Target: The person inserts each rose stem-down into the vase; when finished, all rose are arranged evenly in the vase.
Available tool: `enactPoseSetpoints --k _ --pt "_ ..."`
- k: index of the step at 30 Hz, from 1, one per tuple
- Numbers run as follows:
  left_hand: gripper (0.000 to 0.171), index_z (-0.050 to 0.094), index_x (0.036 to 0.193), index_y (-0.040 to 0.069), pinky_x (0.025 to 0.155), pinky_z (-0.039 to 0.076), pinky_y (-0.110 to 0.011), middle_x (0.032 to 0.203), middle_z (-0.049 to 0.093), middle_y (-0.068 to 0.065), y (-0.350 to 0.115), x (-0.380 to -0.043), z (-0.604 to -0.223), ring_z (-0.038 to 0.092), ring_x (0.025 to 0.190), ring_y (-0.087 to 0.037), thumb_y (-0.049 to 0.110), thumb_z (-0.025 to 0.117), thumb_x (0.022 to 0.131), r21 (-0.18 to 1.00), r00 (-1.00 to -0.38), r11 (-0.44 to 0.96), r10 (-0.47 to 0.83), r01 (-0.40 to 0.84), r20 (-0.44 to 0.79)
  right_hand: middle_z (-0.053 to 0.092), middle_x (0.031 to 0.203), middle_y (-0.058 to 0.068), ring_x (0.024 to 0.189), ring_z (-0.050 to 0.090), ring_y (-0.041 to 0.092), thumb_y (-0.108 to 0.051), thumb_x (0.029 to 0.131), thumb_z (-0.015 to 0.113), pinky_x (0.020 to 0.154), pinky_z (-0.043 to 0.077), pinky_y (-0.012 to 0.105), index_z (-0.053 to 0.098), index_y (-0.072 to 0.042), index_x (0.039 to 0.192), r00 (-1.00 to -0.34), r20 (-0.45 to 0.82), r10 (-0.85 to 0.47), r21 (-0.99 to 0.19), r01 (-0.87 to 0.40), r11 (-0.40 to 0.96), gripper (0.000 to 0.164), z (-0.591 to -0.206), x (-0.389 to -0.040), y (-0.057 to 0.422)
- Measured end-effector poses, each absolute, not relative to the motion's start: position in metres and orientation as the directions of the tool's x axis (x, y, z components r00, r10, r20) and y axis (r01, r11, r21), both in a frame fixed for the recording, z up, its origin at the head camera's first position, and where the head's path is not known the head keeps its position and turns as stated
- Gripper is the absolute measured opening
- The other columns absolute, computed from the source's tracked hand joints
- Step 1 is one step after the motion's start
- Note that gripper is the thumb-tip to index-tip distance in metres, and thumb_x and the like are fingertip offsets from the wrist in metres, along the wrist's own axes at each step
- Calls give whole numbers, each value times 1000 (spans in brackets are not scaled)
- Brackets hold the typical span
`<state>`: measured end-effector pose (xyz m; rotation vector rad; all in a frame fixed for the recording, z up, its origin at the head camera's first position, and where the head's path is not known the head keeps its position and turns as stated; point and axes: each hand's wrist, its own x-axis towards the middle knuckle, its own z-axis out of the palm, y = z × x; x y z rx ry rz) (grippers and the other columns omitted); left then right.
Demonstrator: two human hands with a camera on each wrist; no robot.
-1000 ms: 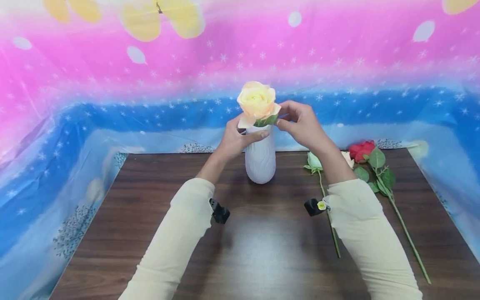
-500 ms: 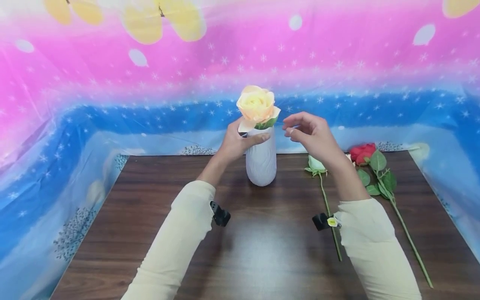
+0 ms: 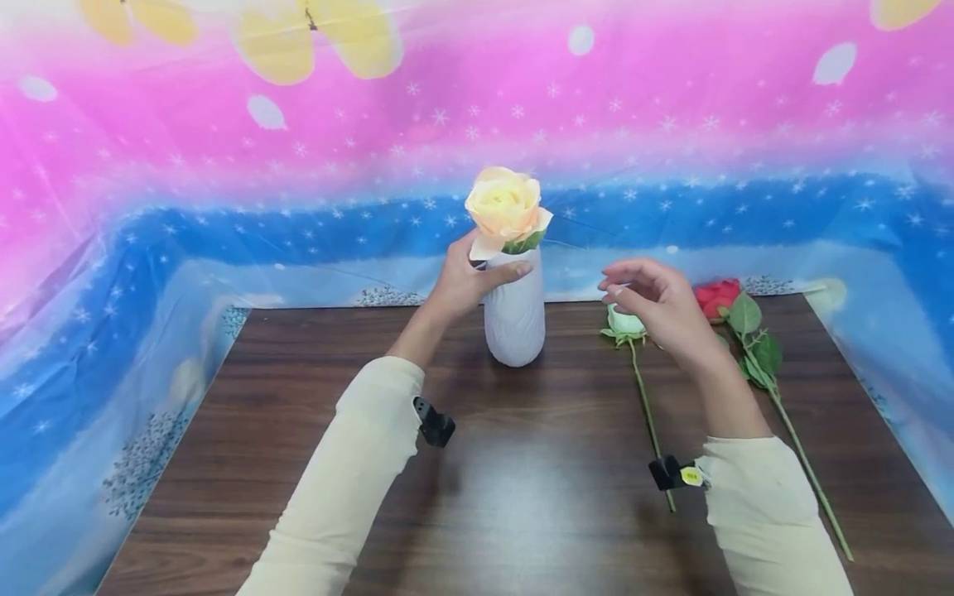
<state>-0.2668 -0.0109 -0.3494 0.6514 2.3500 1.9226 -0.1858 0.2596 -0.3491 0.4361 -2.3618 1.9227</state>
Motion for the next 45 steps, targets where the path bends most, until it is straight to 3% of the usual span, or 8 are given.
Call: enactPoseSetpoints --k 14,29,33,39,45 --pt "71 50 149 22 113 48 -43 144 59 -1 -11 -268 -350 56 136 -20 27 81 86 943 -909 143 341 301 238 75 101 -14 87 73 -1 -4 102 57 75 59 15 69 -23 110 -985 120 -121 -991 -126 50 23 -396 -181 305" --pt "58 57 138 14 109 51 -45 140 61 -5 -10 -268 -350 60 130 -22 22 82 86 947 -914 127 329 294 239 71 90 -26 84 69 -4 -13 105 55 75 59 18 65 -32 104 -987 -152 -51 -975 141 169 22 -466 -191 331" --pt "58 58 138 15 111 49 -47 140 61 -4 -10 -268 -350 58 132 -21 23 81 86 946 -911 126 331 299 244 69 89 -28 84 68 -5 -16 105 55 77 59 17 62 -19 114 -979 -204 -28 -955 192 226 13 -475 -192 330" --pt "59 58 139 15 113 48 -47 141 60 -4 -10 -268 -350 57 134 -22 23 82 86 949 -914 124 330 290 236 65 91 -27 86 66 -8 -19 105 54 80 58 15 50 5 134 -964 -263 -27 -924 244 295 38 -487 -194 328" --pt "58 58 138 16 113 48 -46 141 61 -3 -9 -268 -350 56 134 -20 23 82 86 951 -919 126 322 282 229 62 91 -26 84 65 -9 -20 104 57 79 57 14 46 12 138 -962 -271 -15 -902 248 354 49 -490 -196 325"
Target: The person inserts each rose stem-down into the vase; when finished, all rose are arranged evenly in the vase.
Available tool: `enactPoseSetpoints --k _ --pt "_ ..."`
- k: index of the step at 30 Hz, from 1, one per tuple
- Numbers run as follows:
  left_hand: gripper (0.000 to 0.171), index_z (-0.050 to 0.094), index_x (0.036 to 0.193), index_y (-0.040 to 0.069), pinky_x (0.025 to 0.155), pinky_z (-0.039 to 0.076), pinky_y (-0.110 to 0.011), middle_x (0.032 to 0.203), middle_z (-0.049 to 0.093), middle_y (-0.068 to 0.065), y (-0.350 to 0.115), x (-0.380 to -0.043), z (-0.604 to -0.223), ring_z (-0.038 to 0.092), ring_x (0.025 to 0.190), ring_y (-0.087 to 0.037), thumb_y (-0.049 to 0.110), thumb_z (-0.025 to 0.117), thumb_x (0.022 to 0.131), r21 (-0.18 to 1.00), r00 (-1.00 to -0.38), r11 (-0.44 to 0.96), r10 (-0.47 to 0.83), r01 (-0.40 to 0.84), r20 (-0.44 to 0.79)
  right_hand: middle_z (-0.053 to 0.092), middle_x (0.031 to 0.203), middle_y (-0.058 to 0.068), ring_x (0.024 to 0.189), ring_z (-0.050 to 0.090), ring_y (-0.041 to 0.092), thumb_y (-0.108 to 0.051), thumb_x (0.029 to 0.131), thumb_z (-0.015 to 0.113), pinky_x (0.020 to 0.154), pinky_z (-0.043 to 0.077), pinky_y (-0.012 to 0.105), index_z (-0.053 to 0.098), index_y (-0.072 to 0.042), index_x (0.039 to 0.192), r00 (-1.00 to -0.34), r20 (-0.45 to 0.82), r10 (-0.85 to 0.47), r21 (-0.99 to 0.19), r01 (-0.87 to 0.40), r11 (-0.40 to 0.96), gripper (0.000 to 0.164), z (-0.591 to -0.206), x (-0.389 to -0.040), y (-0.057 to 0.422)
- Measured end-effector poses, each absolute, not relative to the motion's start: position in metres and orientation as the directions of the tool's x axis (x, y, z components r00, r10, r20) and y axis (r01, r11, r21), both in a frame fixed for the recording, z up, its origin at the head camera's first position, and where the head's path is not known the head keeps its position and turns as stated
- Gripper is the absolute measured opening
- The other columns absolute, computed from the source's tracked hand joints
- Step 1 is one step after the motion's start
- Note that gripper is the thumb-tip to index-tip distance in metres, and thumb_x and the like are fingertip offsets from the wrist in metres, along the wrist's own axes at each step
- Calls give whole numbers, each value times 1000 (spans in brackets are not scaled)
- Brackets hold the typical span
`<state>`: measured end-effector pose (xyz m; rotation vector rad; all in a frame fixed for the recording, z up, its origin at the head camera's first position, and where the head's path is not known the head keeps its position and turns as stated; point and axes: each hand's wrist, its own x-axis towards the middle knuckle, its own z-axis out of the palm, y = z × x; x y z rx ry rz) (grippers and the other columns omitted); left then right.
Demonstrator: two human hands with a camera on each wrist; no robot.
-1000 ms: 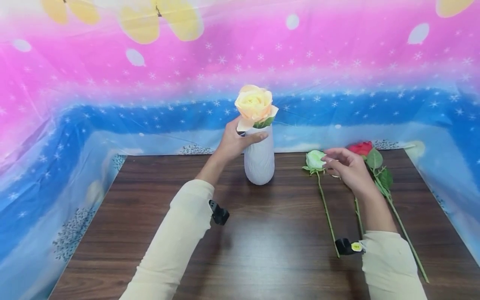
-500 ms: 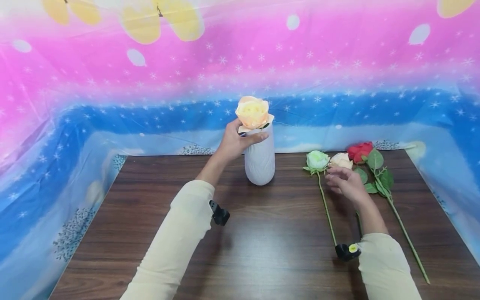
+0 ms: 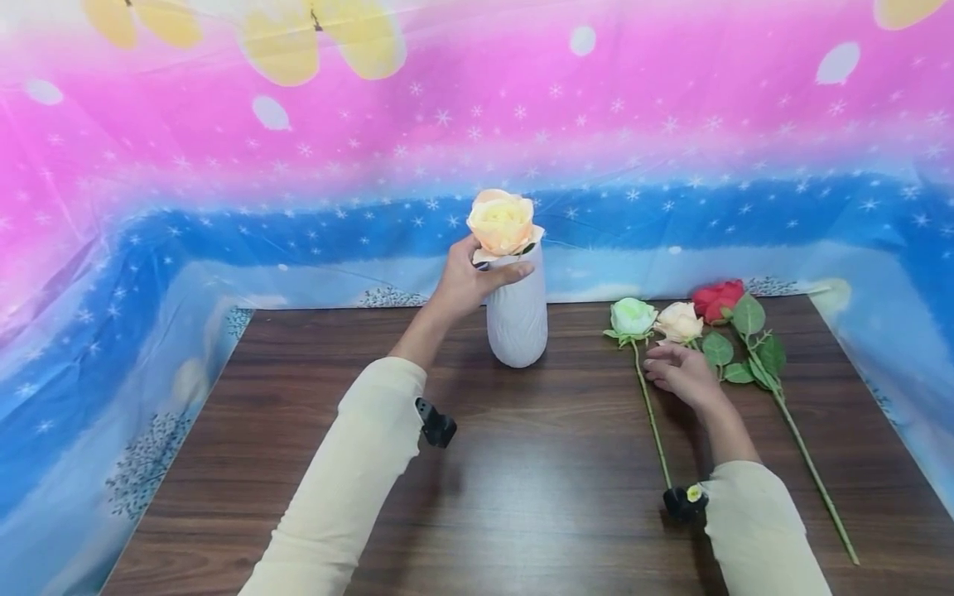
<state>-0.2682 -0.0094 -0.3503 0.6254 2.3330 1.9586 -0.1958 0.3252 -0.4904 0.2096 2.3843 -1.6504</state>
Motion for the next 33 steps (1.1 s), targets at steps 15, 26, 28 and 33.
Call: enactPoseSetpoints --k 15,26,28,33 --pt "59 59 138 16 112 48 -46 141 61 -3 -10 -269 -349 57 133 -20 23 83 85 951 -916 121 326 286 234 68 78 -24 74 65 -5 -25 100 63 71 56 17 55 9 125 -960 -280 18 -856 258 448 43 -492 -205 321" --pt "59 59 139 17 112 48 -44 142 61 -3 -9 -270 -348 57 134 -20 23 83 86 951 -913 125 338 282 227 78 89 -7 73 62 -6 -23 98 67 70 51 17 58 14 129 -964 -265 16 -786 226 575 49 -492 -207 316" --pt "59 59 139 17 113 48 -45 141 61 -3 -10 -269 -348 57 134 -20 23 82 86 951 -915 127 334 282 227 80 92 -1 73 61 -8 -20 98 66 70 51 16 56 16 130 -966 -257 -5 -788 207 580 49 -491 -207 316" --pt "59 58 139 16 112 48 -46 142 61 -4 -10 -269 -348 57 134 -21 22 82 86 948 -911 123 336 293 238 80 92 -2 74 60 -11 -14 100 61 70 50 13 49 21 134 -963 -263 -51 -810 192 554 50 -490 -206 318"
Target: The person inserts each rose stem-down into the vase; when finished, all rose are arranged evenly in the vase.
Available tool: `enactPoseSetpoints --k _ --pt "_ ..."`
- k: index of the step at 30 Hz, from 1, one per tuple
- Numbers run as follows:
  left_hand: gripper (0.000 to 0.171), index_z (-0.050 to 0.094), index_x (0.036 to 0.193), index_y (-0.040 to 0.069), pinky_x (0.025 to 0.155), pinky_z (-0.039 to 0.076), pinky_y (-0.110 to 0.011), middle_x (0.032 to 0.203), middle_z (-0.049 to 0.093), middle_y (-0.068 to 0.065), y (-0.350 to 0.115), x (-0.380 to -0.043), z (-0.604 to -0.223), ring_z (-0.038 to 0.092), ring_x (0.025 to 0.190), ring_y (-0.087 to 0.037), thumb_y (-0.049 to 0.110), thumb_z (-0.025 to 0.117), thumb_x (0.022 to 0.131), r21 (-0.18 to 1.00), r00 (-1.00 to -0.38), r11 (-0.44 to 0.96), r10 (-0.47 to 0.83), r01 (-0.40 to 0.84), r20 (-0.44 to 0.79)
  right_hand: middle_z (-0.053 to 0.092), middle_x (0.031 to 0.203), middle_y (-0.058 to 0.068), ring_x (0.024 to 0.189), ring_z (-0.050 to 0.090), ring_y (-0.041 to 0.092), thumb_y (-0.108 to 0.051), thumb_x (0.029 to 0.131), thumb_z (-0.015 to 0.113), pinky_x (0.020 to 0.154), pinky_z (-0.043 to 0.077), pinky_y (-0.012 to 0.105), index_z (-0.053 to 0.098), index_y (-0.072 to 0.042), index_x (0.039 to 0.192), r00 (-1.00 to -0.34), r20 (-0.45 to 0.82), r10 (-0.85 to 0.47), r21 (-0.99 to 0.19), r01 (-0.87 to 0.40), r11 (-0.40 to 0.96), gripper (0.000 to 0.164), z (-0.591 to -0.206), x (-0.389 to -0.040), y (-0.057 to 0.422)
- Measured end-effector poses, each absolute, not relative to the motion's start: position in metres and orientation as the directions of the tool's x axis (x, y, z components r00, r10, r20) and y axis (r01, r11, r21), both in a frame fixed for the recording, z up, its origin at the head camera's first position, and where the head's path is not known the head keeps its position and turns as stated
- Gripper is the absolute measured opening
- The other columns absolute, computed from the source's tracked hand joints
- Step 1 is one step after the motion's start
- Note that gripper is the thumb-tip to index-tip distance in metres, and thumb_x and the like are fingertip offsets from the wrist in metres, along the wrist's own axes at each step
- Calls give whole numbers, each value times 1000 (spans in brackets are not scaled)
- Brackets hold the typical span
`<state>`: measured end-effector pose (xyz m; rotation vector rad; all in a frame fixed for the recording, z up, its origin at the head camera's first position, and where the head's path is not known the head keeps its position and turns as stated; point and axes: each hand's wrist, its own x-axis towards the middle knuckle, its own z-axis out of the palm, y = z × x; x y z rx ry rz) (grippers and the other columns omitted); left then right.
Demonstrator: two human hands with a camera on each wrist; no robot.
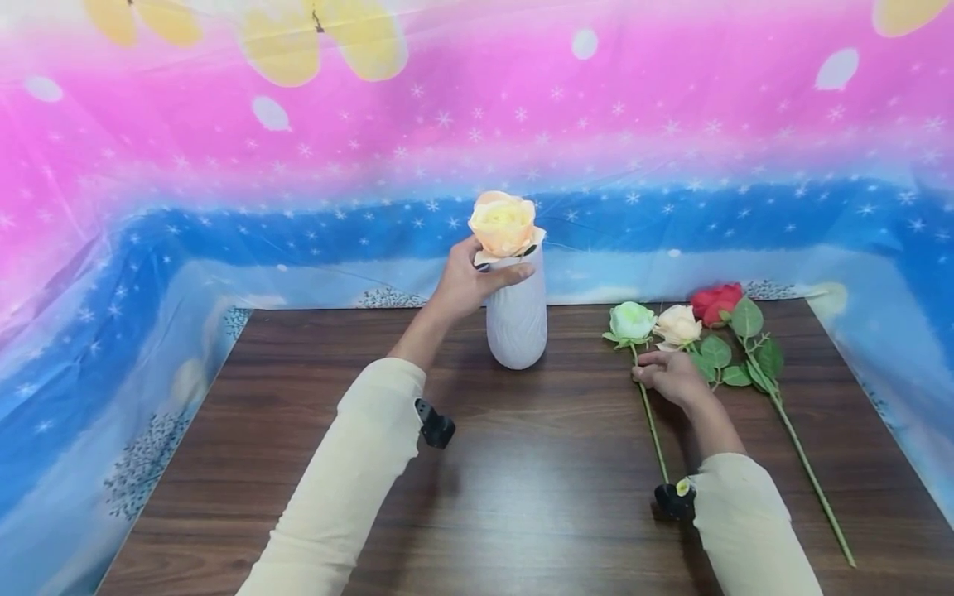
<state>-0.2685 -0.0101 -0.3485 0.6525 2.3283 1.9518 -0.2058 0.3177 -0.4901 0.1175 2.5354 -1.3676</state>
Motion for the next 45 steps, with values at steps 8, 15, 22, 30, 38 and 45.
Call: enactPoseSetpoints --k 8,15,22,30,38,45 --pt "58 59 138 15 112 48 -46 141 62 -4 -10 -268 -349 57 134 -21 22 83 85 949 -912 109 326 297 248 75 88 -14 76 60 -13 -8 102 56 72 50 10 45 22 137 -961 -257 -102 -838 169 518 48 -490 -205 321" --pt "58 59 138 15 112 48 -46 141 61 -4 -10 -269 -349 57 134 -21 22 82 85 948 -913 109 324 298 249 70 87 -22 80 63 -11 -6 103 55 75 53 11 41 21 141 -957 -268 -110 -885 200 420 49 -489 -202 321" --pt "58 59 138 15 112 49 -45 140 62 -4 -10 -270 -349 58 133 -21 22 83 85 951 -915 105 322 290 243 70 88 -22 83 67 -5 -5 105 50 78 58 16 35 18 147 -942 -309 -130 -936 277 219 50 -487 -202 318" --pt "58 59 137 16 111 49 -45 140 61 -4 -10 -269 -349 58 133 -21 22 83 85 954 -916 113 331 277 226 70 89 -19 83 67 -1 -9 105 52 73 60 21 57 -10 128 -933 -344 -100 -934 329 142 23 -487 -200 309" --pt "59 58 139 17 112 49 -46 141 61 -3 -10 -269 -349 57 134 -21 23 83 86 956 -919 122 331 268 216 70 89 -21 80 68 -2 -11 106 53 67 58 18 59 -17 120 -967 -250 -57 -965 244 97 16 -482 -203 302" --pt "60 58 139 16 112 49 -46 142 60 -4 -10 -270 -349 57 134 -21 23 83 85 953 -915 114 332 281 230 73 89 -16 78 70 0 -11 103 58 65 59 18 65 -26 107 -984 -170 -51 -981 174 -84 17 -463 -205 294"
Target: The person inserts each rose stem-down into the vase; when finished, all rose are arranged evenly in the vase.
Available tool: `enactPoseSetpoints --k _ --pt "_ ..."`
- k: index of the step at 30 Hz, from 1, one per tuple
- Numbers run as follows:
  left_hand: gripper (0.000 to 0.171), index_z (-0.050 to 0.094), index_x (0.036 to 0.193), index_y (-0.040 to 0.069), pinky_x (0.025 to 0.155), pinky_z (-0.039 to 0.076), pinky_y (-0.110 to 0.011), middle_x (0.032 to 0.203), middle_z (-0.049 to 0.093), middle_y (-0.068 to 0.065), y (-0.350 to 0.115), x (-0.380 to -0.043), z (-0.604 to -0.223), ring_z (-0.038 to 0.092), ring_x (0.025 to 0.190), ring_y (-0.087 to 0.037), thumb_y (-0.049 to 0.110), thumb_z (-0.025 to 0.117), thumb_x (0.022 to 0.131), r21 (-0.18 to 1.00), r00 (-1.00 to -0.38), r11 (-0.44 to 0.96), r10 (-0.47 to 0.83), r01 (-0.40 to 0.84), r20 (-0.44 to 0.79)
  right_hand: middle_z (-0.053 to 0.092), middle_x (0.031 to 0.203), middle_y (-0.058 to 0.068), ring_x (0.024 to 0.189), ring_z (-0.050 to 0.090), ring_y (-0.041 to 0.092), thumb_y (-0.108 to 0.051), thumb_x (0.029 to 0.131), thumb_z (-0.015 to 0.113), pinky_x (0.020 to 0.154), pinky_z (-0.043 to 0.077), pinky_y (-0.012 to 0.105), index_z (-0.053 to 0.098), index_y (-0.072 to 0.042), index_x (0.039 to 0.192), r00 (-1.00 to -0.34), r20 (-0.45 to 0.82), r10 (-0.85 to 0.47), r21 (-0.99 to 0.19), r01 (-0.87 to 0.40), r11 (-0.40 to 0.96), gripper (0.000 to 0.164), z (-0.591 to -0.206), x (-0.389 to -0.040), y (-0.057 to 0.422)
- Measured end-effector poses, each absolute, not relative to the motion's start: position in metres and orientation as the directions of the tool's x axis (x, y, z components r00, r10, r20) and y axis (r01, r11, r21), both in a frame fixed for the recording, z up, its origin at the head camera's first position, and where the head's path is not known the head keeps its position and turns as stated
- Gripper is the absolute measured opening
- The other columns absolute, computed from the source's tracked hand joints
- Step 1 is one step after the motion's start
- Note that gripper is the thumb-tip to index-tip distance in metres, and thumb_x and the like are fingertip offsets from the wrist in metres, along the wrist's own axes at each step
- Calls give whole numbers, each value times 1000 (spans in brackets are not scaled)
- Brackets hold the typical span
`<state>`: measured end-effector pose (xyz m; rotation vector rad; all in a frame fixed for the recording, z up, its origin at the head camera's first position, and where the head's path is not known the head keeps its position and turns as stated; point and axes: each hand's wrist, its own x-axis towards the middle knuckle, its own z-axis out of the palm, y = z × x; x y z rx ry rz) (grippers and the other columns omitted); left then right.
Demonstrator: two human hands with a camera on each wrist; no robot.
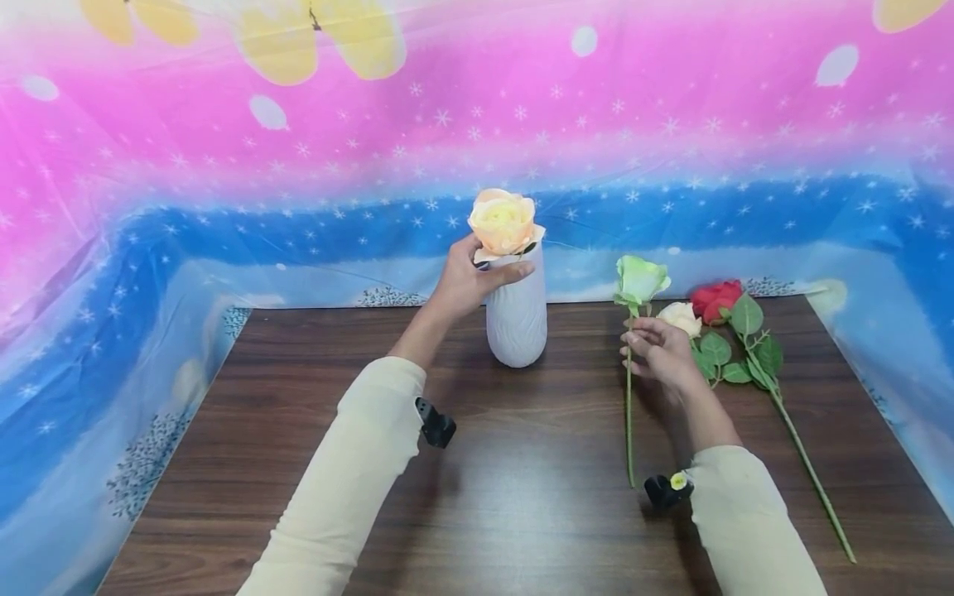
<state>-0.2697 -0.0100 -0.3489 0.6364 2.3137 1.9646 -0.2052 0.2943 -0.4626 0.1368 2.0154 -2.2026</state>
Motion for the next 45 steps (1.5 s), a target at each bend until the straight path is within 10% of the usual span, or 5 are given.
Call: enactPoseSetpoints --k 36,45 --pt "57 58 138 15 105 54 -43 139 62 -5 -13 -268 -350 60 130 -22 22 81 87 944 -908 124 336 306 250 71 86 -7 74 70 6 -6 97 67 61 60 22 70 -16 100 -994 110 25 -950 -112 -293 11 -384 -207 262" --pt "57 58 138 14 104 54 -43 139 62 -5 -10 -268 -351 60 129 -22 22 82 87 942 -906 129 340 310 252 74 88 8 74 71 17 1 90 72 65 62 29 68 1 102 -948 281 151 -806 -318 -500 13 -305 -209 254"
